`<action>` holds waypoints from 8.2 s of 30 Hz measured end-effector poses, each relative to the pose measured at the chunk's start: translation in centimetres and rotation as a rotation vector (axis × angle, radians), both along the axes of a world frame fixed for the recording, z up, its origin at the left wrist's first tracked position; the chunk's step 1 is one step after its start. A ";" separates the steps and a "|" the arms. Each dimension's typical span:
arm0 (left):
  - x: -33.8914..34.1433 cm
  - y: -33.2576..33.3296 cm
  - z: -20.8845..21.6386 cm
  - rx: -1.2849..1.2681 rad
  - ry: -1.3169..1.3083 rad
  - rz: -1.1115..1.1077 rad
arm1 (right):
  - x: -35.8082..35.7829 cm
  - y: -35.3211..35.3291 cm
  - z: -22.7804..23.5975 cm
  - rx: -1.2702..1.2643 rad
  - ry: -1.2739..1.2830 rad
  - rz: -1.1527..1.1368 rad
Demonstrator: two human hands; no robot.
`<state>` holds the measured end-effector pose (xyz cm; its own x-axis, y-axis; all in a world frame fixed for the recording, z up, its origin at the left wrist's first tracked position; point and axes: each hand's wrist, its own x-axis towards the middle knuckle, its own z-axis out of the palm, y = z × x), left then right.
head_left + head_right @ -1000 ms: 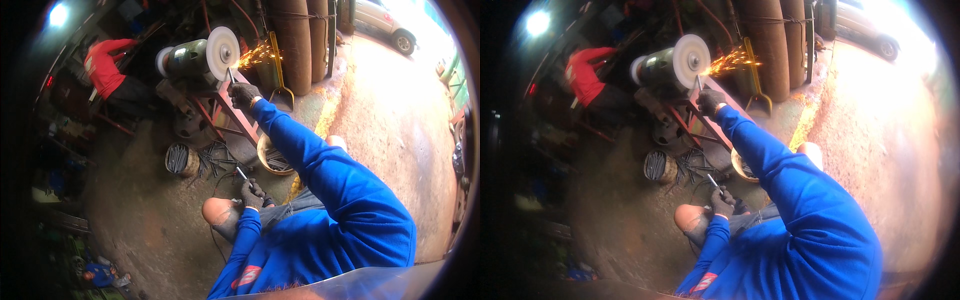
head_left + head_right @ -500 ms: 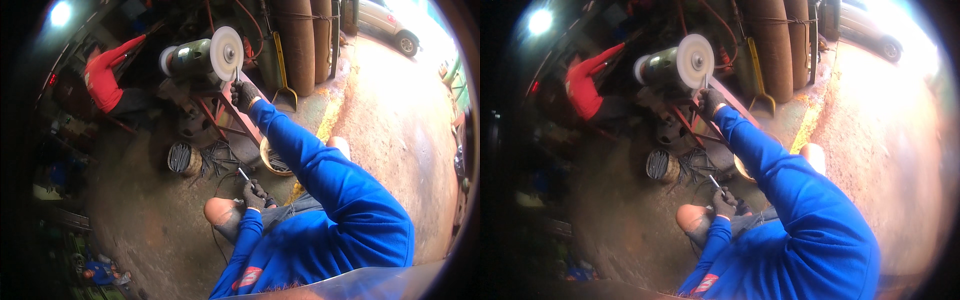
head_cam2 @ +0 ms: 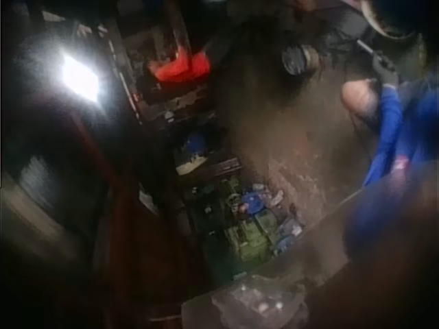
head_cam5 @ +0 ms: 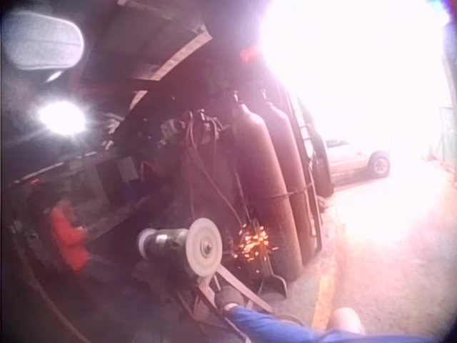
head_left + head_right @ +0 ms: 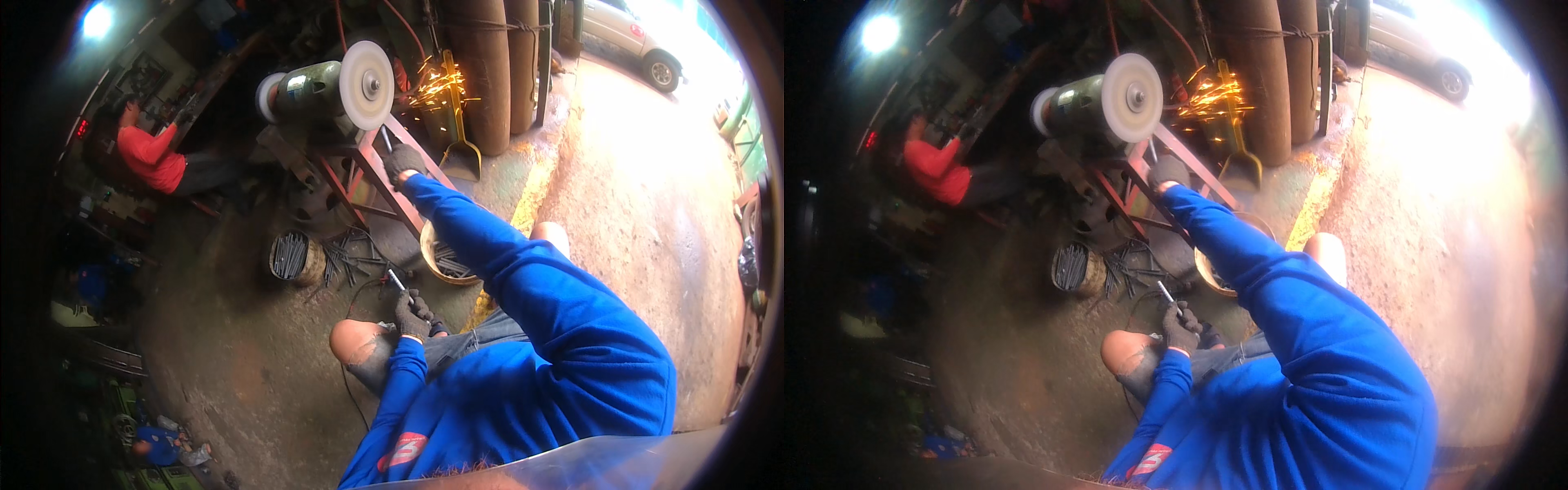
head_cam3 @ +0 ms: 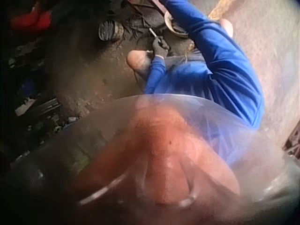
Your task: The person sits on the floor in a workshop and uses a bench grinder to sharpen metal rods. They hold the rods with gloved hands, pressing them against the spinning wheel to create sparks, and then place the finished rods into a bucket.
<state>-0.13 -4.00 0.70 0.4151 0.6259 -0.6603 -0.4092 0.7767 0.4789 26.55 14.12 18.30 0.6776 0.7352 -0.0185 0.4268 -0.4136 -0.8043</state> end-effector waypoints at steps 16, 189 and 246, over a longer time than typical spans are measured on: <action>0.1 0.2 0.0 0.023 0.004 0.010 | 1.3 0.2 1.6 0.844 1.570 0.430; 0.6 0.6 -0.1 -0.008 0.009 -0.019 | 8.6 -2.4 9.1 -0.016 -0.614 0.040; 0.8 0.6 0.2 -0.005 0.087 -0.008 | 10.8 -1.9 11.2 -0.120 -0.584 0.253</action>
<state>0.62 -3.42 0.88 0.3610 0.6192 -0.6973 -0.3603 0.7823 0.5081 37.39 12.21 29.54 0.4067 0.8894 0.2085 0.8762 -0.3151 -0.3647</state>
